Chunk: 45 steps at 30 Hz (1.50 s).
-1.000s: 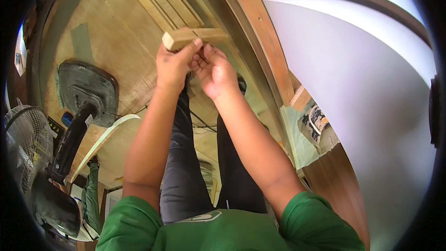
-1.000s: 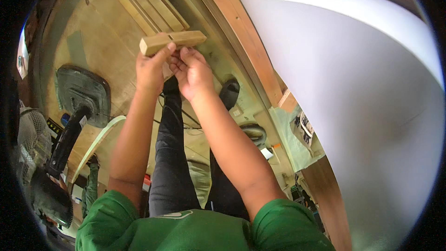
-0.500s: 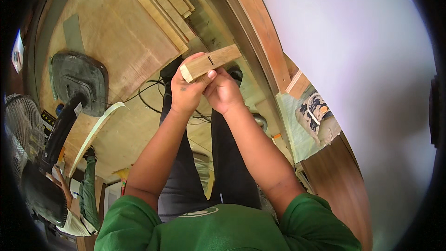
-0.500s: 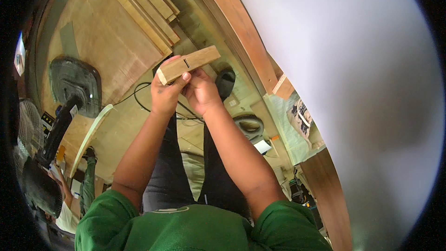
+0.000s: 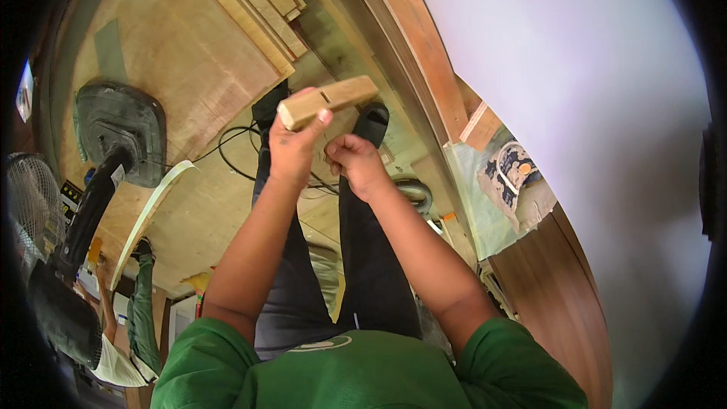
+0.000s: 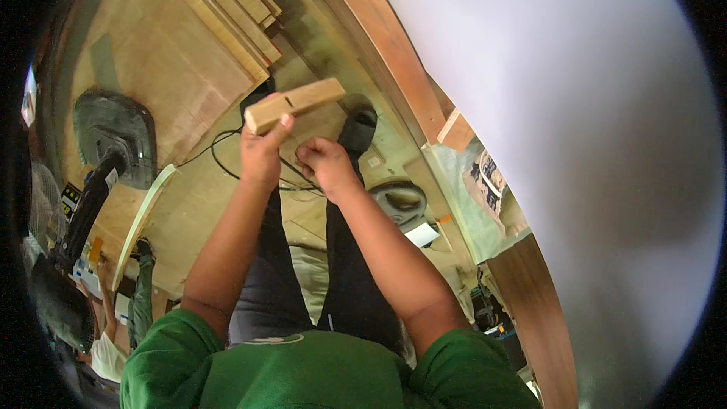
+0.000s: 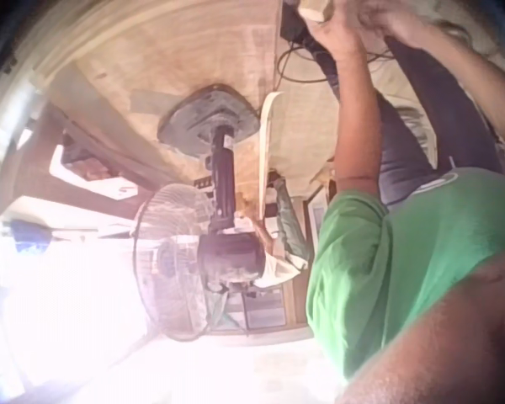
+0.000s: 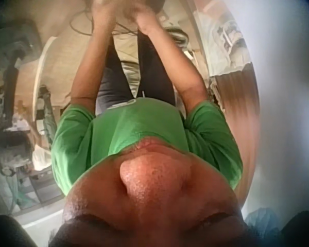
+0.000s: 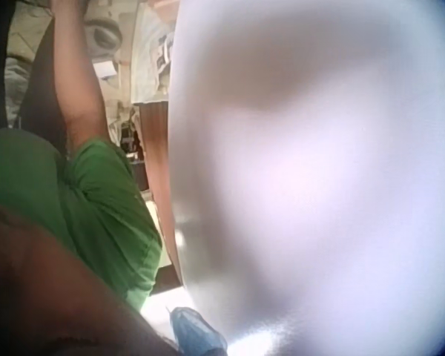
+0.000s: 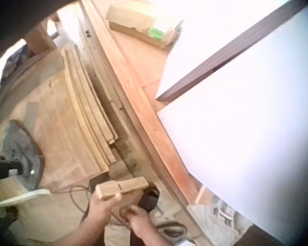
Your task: The person uses a wooden block with sandpaper to sand the edges and surface of a wooden board, turning it over to sand different sides.
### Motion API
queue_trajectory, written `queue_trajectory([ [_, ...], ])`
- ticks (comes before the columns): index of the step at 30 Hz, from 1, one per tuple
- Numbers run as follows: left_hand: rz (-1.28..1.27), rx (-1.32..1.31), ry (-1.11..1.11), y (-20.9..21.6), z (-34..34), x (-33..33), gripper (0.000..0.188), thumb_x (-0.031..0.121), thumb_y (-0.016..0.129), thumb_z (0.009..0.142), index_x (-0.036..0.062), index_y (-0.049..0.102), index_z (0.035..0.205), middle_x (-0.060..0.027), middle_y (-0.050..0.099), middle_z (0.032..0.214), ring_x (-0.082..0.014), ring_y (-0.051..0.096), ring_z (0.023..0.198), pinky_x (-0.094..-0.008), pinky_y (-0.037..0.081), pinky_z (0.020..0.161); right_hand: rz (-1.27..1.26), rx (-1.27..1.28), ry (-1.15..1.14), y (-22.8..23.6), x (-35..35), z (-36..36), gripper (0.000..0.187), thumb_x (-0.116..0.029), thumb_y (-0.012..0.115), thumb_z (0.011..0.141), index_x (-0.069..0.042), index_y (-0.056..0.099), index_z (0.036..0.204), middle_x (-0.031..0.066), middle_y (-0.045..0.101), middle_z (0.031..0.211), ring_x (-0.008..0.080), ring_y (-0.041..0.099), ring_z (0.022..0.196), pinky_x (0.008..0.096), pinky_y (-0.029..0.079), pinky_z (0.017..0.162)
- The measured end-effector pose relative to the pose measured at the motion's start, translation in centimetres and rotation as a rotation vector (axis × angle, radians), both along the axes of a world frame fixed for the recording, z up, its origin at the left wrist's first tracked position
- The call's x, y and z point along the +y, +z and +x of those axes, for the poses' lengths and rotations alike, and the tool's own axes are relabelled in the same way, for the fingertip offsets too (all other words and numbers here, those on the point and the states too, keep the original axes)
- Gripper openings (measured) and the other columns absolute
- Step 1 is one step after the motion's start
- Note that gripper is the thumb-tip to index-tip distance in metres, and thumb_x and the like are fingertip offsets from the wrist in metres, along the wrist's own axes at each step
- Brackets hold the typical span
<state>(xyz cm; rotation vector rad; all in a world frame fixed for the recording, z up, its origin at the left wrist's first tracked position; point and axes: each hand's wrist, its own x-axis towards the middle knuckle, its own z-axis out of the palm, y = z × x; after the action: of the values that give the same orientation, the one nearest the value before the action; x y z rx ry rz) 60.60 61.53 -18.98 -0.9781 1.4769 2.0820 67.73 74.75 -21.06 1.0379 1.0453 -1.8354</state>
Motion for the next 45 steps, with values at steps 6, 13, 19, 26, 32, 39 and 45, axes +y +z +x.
queue_trajectory([
  [6,0.040,-0.026,-0.121,-1.7,0.3,0.1,0.030,0.021,0.075,0.091,0.0009,0.063,0.111,-0.0043,0.068,0.103,-0.0129,0.062,0.093,-0.0290,0.048,0.086,0.310,-0.219,0.558,-1.6,2.1,6.3,0.071,-0.028,0.060,0.099,-0.004,0.023,0.155,0.0114,0.063,0.125,0.0204,0.068,0.088,0.0309,0.054,0.072],
  [13,0.214,-0.155,-0.307,-4.1,5.6,6.8,0.032,0.023,0.074,0.091,-0.0011,0.064,0.109,-0.0055,0.069,0.099,-0.0137,0.063,0.092,-0.0295,0.049,0.085,-0.184,-0.131,-0.370,2.3,10.3,8.4,0.055,-0.042,0.058,0.098,-0.009,0.047,0.142,0.0096,0.059,0.132,0.0232,0.059,0.112,0.0429,0.048,0.094],
  [19,0.275,-0.194,-0.436,-4.2,6.7,13.6,0.033,0.020,0.077,0.088,-0.0029,0.066,0.108,-0.0083,0.071,0.100,-0.0156,0.065,0.092,-0.0308,0.052,0.084,-0.025,-0.163,-0.583,3.1,13.6,10.0,0.059,-0.052,0.058,0.096,-0.011,0.050,0.137,0.0071,0.058,0.130,0.0227,0.055,0.109,0.0401,0.044,0.096],
  [26,0.104,-0.236,-0.686,-3.9,7.2,16.6,0.048,0.033,0.078,0.085,-0.0032,0.066,0.114,-0.0132,0.073,0.099,-0.0188,0.069,0.091,-0.0327,0.053,0.085,0.188,-0.159,-0.810,1.9,15.2,11.9,0.055,-0.050,0.058,0.096,-0.010,0.053,0.133,0.0057,0.059,0.126,0.0233,0.054,0.111,0.0406,0.044,0.094],
  [32,0.045,-0.230,-0.750,-3.6,7.4,17.7,0.057,0.042,0.080,0.081,-0.0036,0.066,0.112,-0.0152,0.073,0.100,-0.0225,0.070,0.092,-0.0340,0.054,0.083,0.149,-0.122,-0.870,0.9,15.9,12.3,0.050,-0.048,0.050,0.101,-0.008,0.058,0.128,0.0066,0.062,0.121,0.0219,0.056,0.113,0.0389,0.046,0.097],
  [39,0.230,-0.119,-0.680,-6.4,8.8,17.8,0.052,0.038,0.078,0.085,-0.0035,0.065,0.113,-0.0153,0.072,0.103,-0.0199,0.068,0.096,-0.0330,0.053,0.086,0.235,-0.126,-0.962,0.2,15.5,12.2,0.050,-0.045,0.053,0.100,-0.006,0.055,0.130,0.0080,0.063,0.119,0.0216,0.058,0.109,0.0385,0.047,0.096],
  [45,0.119,-0.130,-0.933,-5.7,7.5,17.7,0.050,0.038,0.075,0.088,-0.0043,0.064,0.112,-0.0174,0.072,0.098,-0.0235,0.070,0.087,-0.0353,0.055,0.080,0.219,-0.121,-0.885,1.2,15.7,12.1,0.052,-0.047,0.054,0.100,-0.005,0.055,0.130,0.0072,0.063,0.120,0.0218,0.057,0.108,0.0383,0.047,0.095],
])
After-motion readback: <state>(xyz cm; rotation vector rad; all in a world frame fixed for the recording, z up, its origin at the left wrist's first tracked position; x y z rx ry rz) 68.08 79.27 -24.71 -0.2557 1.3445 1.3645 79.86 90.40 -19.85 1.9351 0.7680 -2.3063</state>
